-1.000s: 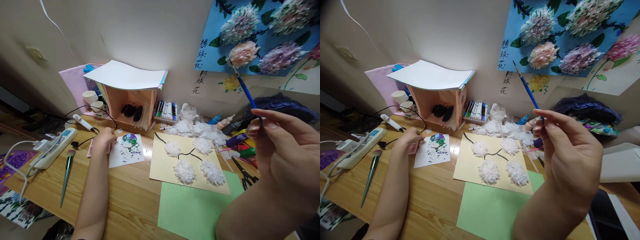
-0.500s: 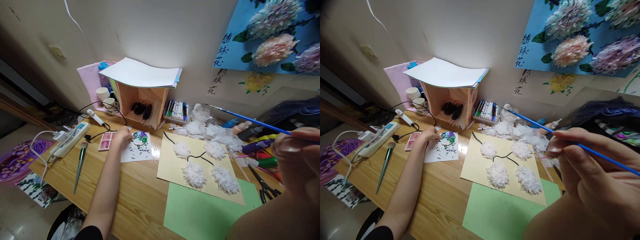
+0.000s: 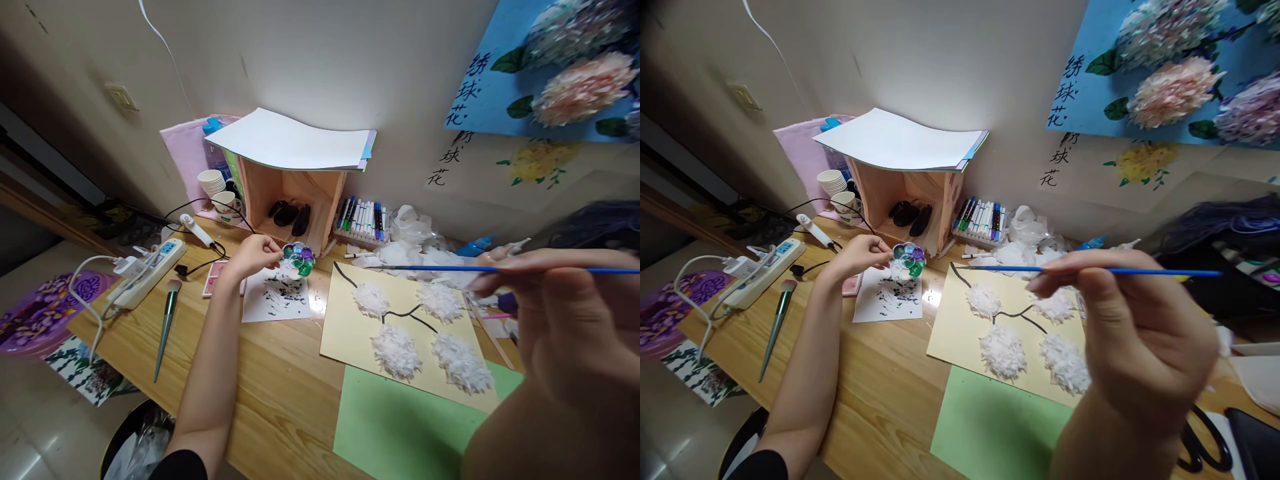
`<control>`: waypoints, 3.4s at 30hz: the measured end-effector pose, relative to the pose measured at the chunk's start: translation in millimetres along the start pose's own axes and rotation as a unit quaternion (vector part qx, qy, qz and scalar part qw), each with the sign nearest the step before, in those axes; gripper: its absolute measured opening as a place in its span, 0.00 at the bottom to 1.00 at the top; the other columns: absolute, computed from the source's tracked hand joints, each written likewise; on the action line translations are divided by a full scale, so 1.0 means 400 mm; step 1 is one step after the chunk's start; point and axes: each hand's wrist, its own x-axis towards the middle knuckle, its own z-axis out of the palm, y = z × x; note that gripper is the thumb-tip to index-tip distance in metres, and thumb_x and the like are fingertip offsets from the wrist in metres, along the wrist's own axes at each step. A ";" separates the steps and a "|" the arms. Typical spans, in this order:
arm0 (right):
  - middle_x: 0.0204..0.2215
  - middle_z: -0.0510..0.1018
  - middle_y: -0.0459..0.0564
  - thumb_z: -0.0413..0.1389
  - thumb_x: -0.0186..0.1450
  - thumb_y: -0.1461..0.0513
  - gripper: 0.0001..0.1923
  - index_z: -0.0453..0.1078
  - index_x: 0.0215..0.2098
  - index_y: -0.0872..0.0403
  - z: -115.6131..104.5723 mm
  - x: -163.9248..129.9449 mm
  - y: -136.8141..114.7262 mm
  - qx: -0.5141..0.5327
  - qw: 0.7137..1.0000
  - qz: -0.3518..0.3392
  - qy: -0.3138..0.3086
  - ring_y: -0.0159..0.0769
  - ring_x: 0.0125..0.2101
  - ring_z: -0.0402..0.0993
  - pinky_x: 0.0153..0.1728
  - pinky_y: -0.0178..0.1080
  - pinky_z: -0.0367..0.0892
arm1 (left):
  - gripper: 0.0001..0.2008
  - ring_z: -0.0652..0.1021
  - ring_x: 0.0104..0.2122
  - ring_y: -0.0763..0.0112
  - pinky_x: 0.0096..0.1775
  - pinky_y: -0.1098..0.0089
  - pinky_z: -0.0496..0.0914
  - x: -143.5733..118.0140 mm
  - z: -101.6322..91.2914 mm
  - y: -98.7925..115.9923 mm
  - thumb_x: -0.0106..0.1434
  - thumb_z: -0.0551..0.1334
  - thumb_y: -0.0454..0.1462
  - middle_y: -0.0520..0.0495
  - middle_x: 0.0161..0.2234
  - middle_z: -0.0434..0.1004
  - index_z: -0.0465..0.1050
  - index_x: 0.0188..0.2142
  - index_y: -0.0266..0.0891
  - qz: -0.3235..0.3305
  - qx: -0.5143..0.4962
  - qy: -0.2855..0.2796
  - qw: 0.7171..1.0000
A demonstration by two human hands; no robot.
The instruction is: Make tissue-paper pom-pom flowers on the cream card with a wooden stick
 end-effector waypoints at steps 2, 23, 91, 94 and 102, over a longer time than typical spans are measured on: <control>0.24 0.74 0.46 0.54 0.63 0.63 0.08 0.75 0.32 0.50 0.041 -0.015 -0.016 0.022 0.999 -0.033 -0.023 0.34 0.23 0.71 0.23 0.41 0.63 | 0.05 0.79 0.26 0.68 0.30 0.69 0.75 -0.026 0.001 0.033 0.53 0.63 0.36 0.46 0.22 0.77 0.70 0.26 0.34 0.020 -0.039 0.009 0.999; 0.29 0.77 0.47 0.48 0.67 0.66 0.09 0.69 0.39 0.52 0.089 -0.038 0.020 -0.099 0.962 -0.136 -0.217 0.31 0.29 0.74 0.31 0.35 0.69 | 0.07 0.80 0.29 0.66 0.29 0.71 0.75 -0.146 0.008 0.146 0.53 0.64 0.38 0.45 0.25 0.79 0.71 0.28 0.36 0.103 -0.026 0.078 0.991; 0.29 0.75 0.45 0.52 0.65 0.62 0.07 0.71 0.33 0.52 0.031 -0.011 0.106 -0.015 0.998 0.022 -0.062 0.31 0.28 0.75 0.32 0.36 0.70 | 0.11 0.80 0.29 0.67 0.30 0.71 0.75 -0.084 0.051 0.143 0.52 0.66 0.42 0.45 0.26 0.78 0.72 0.28 0.35 0.073 -0.086 -0.002 0.994; 0.32 0.76 0.48 0.51 0.65 0.61 0.07 0.70 0.34 0.53 0.063 -0.019 0.160 -0.044 0.993 0.049 -0.103 0.33 0.31 0.76 0.35 0.37 0.70 | 0.11 0.80 0.29 0.67 0.31 0.70 0.75 -0.073 0.031 0.122 0.50 0.67 0.43 0.46 0.26 0.78 0.73 0.28 0.37 0.062 -0.069 0.049 0.994; 0.32 0.78 0.50 0.48 0.65 0.59 0.09 0.68 0.35 0.54 0.140 -0.065 0.297 -0.122 0.969 0.108 -0.184 0.36 0.34 0.77 0.39 0.39 0.70 | 0.11 0.80 0.28 0.65 0.31 0.69 0.75 -0.061 -0.007 0.095 0.48 0.67 0.42 0.45 0.27 0.79 0.74 0.28 0.37 0.039 -0.038 0.138 0.989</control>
